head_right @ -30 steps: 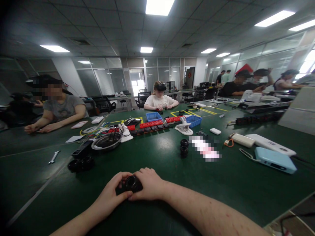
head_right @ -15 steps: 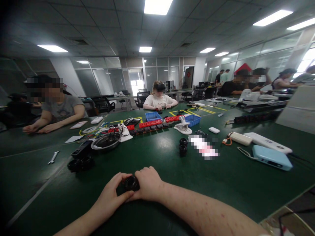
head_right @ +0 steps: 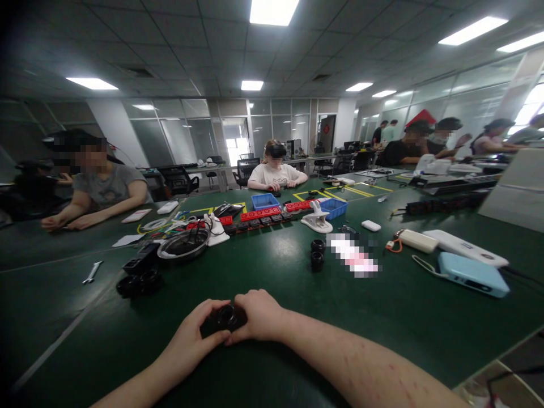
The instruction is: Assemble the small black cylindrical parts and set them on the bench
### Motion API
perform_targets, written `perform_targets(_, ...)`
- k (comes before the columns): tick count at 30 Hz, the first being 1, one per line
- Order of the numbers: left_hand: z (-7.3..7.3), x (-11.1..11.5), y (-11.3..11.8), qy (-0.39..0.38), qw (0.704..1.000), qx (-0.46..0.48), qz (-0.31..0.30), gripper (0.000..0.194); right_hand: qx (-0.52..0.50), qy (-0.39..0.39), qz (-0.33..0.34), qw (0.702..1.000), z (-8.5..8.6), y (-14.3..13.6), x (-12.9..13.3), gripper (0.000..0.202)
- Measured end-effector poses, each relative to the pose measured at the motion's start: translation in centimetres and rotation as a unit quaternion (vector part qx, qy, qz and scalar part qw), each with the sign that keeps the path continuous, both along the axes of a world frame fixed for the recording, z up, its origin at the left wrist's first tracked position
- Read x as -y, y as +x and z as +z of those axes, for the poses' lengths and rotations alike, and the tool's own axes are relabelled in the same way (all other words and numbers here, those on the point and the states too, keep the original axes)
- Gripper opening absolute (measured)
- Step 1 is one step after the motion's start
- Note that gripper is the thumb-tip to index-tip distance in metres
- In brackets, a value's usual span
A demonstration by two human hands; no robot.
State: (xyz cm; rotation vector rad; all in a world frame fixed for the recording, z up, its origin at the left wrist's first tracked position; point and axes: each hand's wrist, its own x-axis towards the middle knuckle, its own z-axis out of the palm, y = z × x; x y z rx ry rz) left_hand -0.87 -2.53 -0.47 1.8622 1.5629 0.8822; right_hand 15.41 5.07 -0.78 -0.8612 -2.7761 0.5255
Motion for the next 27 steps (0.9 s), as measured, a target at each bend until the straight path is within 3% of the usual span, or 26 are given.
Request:
perform_targets(4, 0.0, 0.0, 0.2, -0.006, 1.0, -0.014, 0.02, 0.028, 0.006, 0.067, -0.033, 0.997, 0.0, -0.5, 1.0, 0.064)
perform_targets(7, -0.2, -0.1, -0.3, 0.007, 1.0, -0.027, -0.004, 0.038, -0.038, 0.042, -0.003, 0.998, 0.7, 0.0, 1.1, 0.068)
perform_targets(9, -0.4, -0.3, -0.7, 0.021, 0.998, -0.053, -0.01, 0.051, -0.087, 0.02, -0.009, 0.996, 1.2, 0.4, 1.1, 0.071)
perform_targets(11, -0.7, -0.5, -0.9, 0.021, 0.995, -0.093, -0.003, 0.05, -0.114, 0.013, -0.028, 0.993, 1.6, 0.5, 1.2, 0.073)
perform_targets(15, -0.7, -0.7, -0.7, 0.01, 0.989, -0.145, -0.003, 0.029, -0.114, 0.015, -0.023, 0.993, 1.8, 0.1, 1.6, 0.048)
perform_targets(20, -0.3, -0.4, -0.5, 0.002, 0.99, -0.14, 0.0, 0.032, -0.253, -0.053, -0.084, 0.962, 1.4, 0.3, 1.2, 0.033)
perform_targets(23, 0.0, -0.1, -0.4, 0.014, 0.988, -0.15, 0.014, 0.036, -0.292, -0.095, -0.105, 0.946, 0.9, 0.7, 0.3, 0.037)
perform_targets(27, 0.4, -0.1, -0.7, 0.019, 0.98, -0.188, 0.067, 0.032, -0.253, -0.049, -0.077, 0.963, -0.3, 0.8, -1.0, 0.042)
